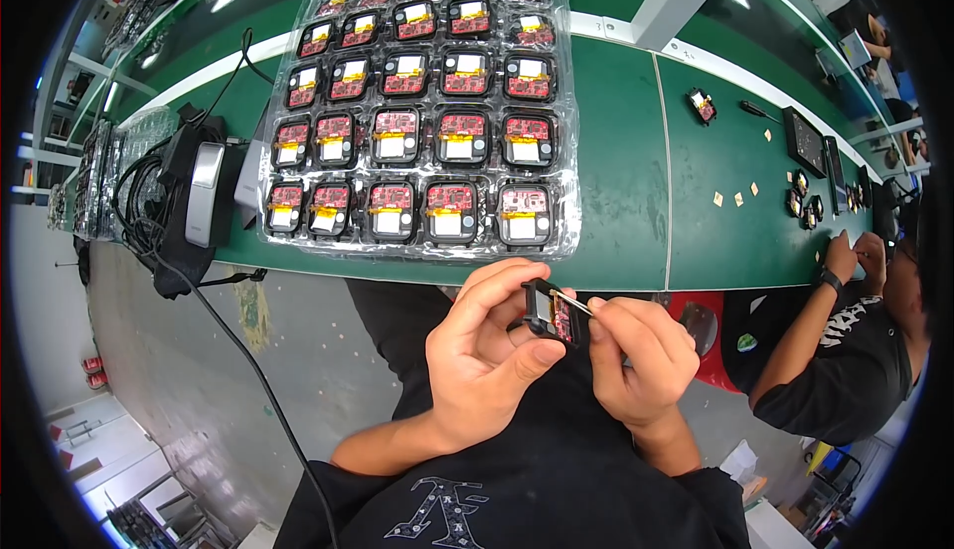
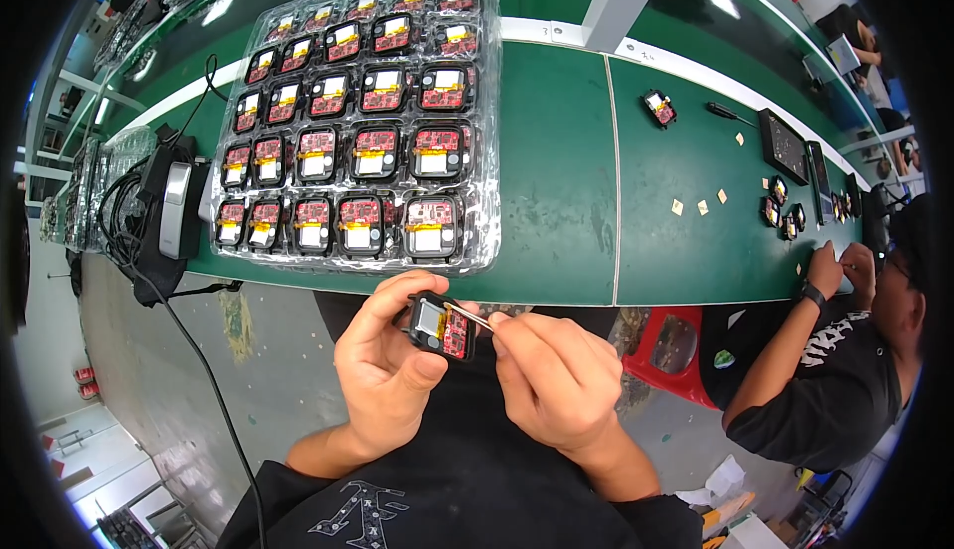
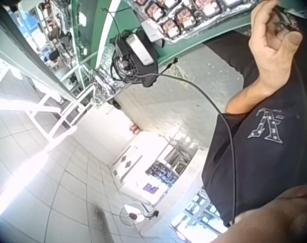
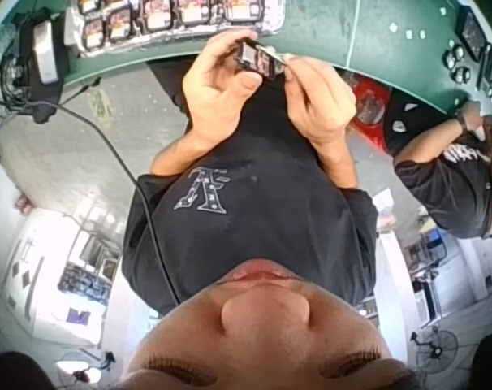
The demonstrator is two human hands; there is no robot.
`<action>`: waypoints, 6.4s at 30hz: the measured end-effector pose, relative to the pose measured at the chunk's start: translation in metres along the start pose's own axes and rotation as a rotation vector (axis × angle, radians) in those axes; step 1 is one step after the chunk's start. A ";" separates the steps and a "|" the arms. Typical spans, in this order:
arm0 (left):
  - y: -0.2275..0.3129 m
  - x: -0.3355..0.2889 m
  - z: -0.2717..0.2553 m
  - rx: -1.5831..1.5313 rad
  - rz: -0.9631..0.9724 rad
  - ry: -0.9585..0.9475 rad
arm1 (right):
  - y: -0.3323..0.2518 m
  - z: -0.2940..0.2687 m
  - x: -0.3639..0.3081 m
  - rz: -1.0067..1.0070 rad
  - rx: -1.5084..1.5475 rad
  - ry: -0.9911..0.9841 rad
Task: Assembling and testing small electronic display units using a metal probe and tweezers at a factory workstation.
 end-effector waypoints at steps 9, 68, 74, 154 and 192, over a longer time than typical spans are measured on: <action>0.006 0.004 -0.005 0.035 0.035 -0.058 | 0.002 -0.003 0.009 -0.087 -0.049 -0.039; 0.129 0.078 0.091 0.903 0.749 -0.836 | 0.143 -0.026 0.025 0.544 -0.513 -0.084; 0.129 -0.008 0.107 0.358 0.766 -0.831 | 0.102 -0.018 0.010 0.505 -0.246 -0.059; 0.020 0.019 -0.002 0.118 -0.027 -0.067 | 0.005 -0.006 0.015 -0.115 -0.126 0.010; 0.148 0.271 -0.144 1.725 0.570 -0.135 | 0.126 -0.007 -0.024 0.703 0.555 0.215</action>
Point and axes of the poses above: each hand's wrist, its own x-axis towards the middle knuckle, its own z-axis out of the palm, y = z × x, the point moved 4 cm from there along x, towards the middle knuckle, and after that the axes turned 2 degrees about -z, right-handed, at the moved point
